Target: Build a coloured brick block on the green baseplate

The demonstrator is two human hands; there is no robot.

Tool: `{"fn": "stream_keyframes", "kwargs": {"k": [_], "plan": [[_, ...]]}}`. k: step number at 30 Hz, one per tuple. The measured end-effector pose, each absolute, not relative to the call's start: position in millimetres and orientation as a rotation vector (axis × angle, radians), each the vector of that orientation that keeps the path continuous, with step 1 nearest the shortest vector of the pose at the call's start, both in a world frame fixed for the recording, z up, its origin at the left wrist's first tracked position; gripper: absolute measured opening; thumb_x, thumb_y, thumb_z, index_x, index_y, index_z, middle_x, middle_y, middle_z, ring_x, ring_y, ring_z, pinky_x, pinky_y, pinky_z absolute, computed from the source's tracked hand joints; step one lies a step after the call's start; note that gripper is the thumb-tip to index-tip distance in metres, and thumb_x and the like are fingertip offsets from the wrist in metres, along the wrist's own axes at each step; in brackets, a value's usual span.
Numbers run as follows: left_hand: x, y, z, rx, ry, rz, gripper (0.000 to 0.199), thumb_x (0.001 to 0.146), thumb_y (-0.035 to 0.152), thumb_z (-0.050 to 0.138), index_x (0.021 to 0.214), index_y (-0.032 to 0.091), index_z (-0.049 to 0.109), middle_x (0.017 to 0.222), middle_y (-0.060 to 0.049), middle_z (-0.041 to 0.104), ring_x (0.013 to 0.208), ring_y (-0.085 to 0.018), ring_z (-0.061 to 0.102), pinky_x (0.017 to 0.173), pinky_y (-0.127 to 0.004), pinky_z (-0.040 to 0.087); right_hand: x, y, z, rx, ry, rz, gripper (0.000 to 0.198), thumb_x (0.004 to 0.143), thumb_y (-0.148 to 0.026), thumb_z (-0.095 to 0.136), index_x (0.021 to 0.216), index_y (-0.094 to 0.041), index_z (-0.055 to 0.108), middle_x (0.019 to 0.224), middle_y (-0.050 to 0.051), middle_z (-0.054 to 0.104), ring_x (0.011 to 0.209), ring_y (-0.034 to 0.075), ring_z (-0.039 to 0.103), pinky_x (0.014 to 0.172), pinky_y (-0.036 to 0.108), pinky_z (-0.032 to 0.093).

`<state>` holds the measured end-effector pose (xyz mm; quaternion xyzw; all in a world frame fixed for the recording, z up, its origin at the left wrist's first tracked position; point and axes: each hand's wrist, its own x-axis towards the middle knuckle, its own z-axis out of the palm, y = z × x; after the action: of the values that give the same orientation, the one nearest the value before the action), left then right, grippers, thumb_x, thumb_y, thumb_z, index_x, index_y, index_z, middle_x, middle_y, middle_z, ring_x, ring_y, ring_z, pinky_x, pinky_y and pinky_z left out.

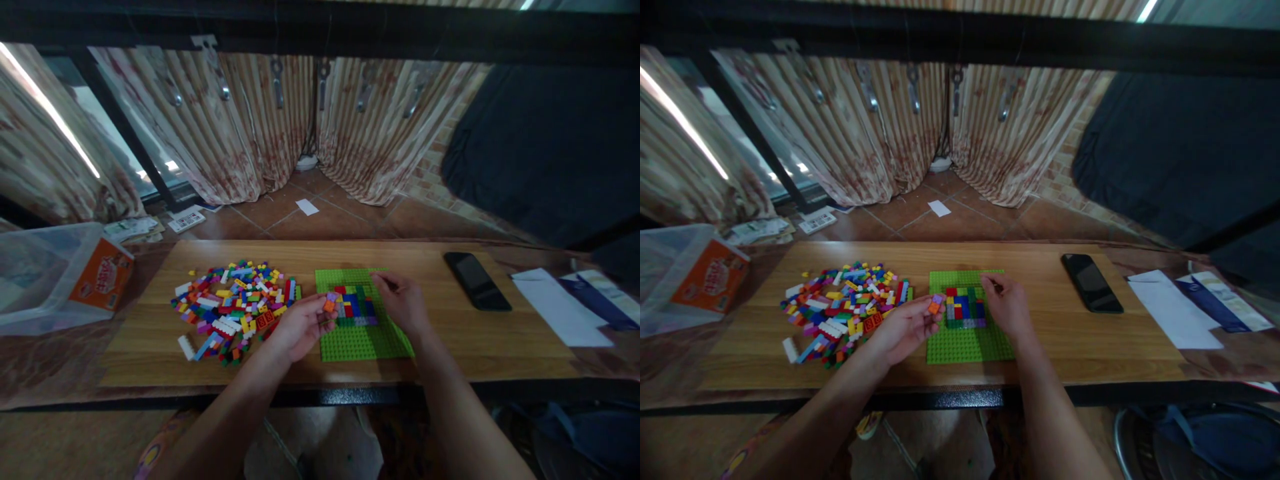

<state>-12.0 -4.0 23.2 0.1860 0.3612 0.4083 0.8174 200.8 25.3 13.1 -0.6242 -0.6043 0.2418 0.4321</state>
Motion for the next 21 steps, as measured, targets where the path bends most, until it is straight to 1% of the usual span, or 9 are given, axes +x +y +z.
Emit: {"fn": "stream_keyframes", "kwargs": {"k": [2,5,9,11,15,19,21], "plan": [[-12,-4,22,0.424,0.764,0.861,0.012,0.079,0.022,0.067,0.087,0.012,0.070,0.082,-0.007,0.065,0.067,-0.009,0.059,0.058,-0.018,0.047,192,20,19,-1.388,-1.535,0.722,0.027,0.084,-0.039,0.058,0.095,-0.020,0.073,0.092,0.007,0.071,0.082,0.019,0.063,0.072,0.033,0.050],[-13,-4,22,0.460,0.754,0.849,0.015,0.077,0.025,0.071,0.085,0.012,0.070,0.080,-0.005,0.065,0.067,-0.008,0.058,0.058,-0.017,0.046,177,10,28,-1.204,-1.651,0.908,0.025,0.084,-0.037,0.061,0.103,-0.025,0.072,0.099,0.005,0.067,0.083,0.017,0.061,0.073,0.032,0.050],[-14,-5,22,0.503,0.743,0.835,0.019,0.073,0.029,0.075,0.080,0.012,0.070,0.074,-0.003,0.063,0.066,-0.008,0.057,0.060,-0.018,0.045,164,2,33,-1.112,-1.798,1.012,0.025,0.086,-0.034,0.061,0.108,-0.030,0.071,0.107,0.005,0.065,0.096,0.018,0.061,0.084,0.034,0.049],[-14,-5,22,0.525,0.753,0.832,0.021,0.072,0.030,0.076,0.079,0.012,0.069,0.072,-0.003,0.062,0.066,-0.008,0.056,0.060,-0.018,0.044,162,1,32,-1.097,-1.841,1.016,0.023,0.086,-0.034,0.061,0.106,-0.029,0.071,0.107,0.005,0.065,0.101,0.019,0.060,0.088,0.035,0.048],[-13,-5,21,0.564,0.781,0.816,0.024,0.071,0.033,0.076,0.077,0.011,0.069,0.072,-0.003,0.062,0.065,-0.008,0.056,0.060,-0.019,0.043,168,4,27,-1.138,-1.845,0.986,0.019,0.085,-0.035,0.062,0.098,-0.025,0.073,0.099,0.005,0.068,0.094,0.019,0.062,0.084,0.035,0.049],[-13,-4,20,0.583,0.892,0.810,0.025,0.074,0.032,0.072,0.086,0.011,0.070,0.075,-0.003,0.063,0.060,-0.006,0.055,0.057,-0.018,0.041,189,12,23,-1.295,-1.598,0.841,0.022,0.081,-0.038,0.065,0.093,-0.022,0.072,0.092,0.005,0.070,0.086,0.019,0.064,0.080,0.036,0.051],[-13,-2,19,0.598,0.990,0.840,0.022,0.077,0.031,0.068,0.089,0.011,0.070,0.074,-0.002,0.062,0.057,-0.006,0.054,0.054,-0.018,0.038,201,16,20,-1.363,-1.470,0.771,0.024,0.080,-0.040,0.066,0.092,-0.020,0.072,0.091,0.006,0.072,0.085,0.020,0.065,0.080,0.038,0.052]]}}
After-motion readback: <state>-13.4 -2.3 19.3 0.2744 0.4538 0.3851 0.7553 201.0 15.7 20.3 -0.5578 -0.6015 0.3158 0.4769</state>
